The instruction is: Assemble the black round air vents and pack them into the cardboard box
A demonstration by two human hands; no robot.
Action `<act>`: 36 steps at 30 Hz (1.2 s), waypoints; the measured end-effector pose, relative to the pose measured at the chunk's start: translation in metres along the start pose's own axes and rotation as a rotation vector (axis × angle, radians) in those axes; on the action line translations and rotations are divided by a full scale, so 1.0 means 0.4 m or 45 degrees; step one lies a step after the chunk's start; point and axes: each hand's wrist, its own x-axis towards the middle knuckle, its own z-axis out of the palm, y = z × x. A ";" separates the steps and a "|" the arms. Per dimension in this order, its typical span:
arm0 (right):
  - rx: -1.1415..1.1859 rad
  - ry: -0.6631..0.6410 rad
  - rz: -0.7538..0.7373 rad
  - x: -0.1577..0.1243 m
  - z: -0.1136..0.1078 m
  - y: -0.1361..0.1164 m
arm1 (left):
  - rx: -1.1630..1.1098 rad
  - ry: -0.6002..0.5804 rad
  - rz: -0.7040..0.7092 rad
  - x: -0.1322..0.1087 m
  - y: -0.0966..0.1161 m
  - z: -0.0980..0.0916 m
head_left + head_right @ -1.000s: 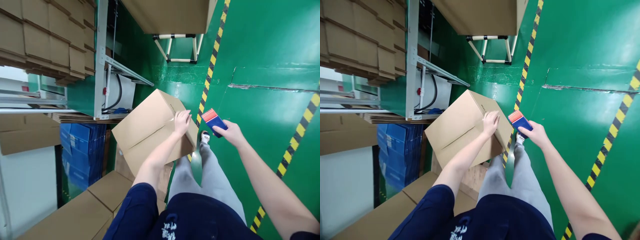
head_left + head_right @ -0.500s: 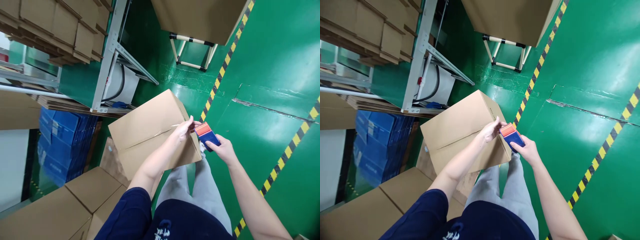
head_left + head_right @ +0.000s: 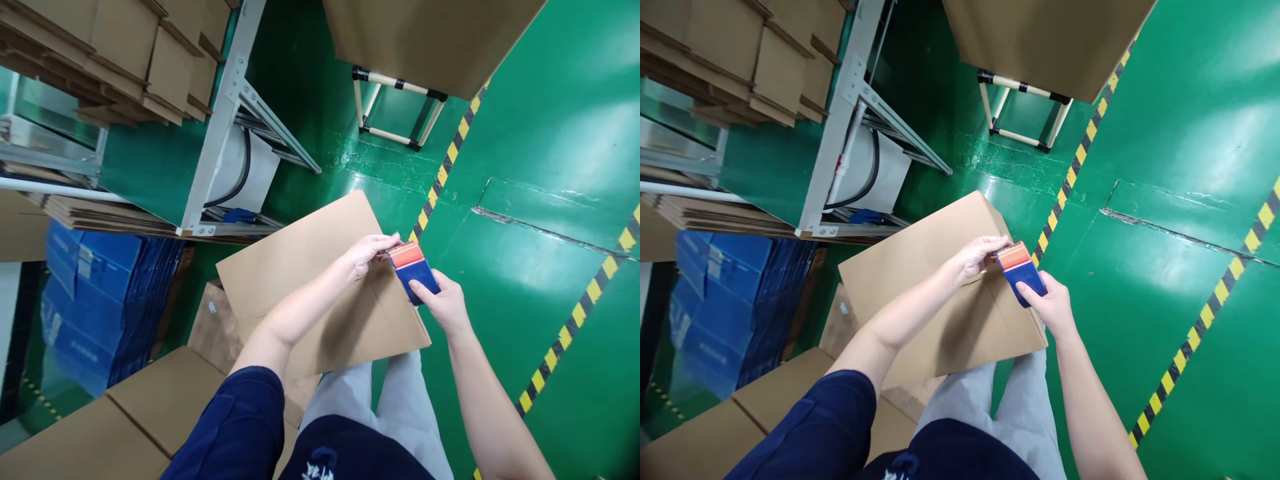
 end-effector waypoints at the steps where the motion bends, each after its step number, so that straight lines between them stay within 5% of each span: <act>1: -0.024 0.012 0.019 -0.003 0.005 -0.011 | 0.050 0.051 0.052 0.012 0.011 -0.007; 7: -0.278 0.131 0.199 -0.105 0.009 -0.039 | 0.533 0.632 0.790 0.172 0.236 -0.127; 11: -0.270 0.200 0.193 -0.123 0.028 -0.023 | 0.880 0.702 0.849 0.267 0.343 -0.207; 15: -0.287 0.183 0.177 -0.065 0.061 -0.016 | 0.955 0.817 0.727 0.312 0.331 -0.247; 22: -0.322 0.143 0.199 -0.024 0.090 -0.009 | 1.411 0.769 0.485 0.346 0.315 -0.281; 25: -0.326 0.114 0.196 -0.012 0.094 -0.015 | 1.445 0.873 0.526 0.310 0.290 -0.271; 29: -0.374 0.092 0.191 0.001 0.098 -0.024 | 1.382 0.778 0.711 0.219 0.213 -0.258; 32: -0.370 0.062 0.183 -0.038 0.085 0.001 | 1.425 0.826 0.806 0.183 0.178 -0.257; 36: -0.417 0.010 0.308 -0.196 0.028 0.124 | 1.561 0.878 0.700 0.189 0.186 -0.253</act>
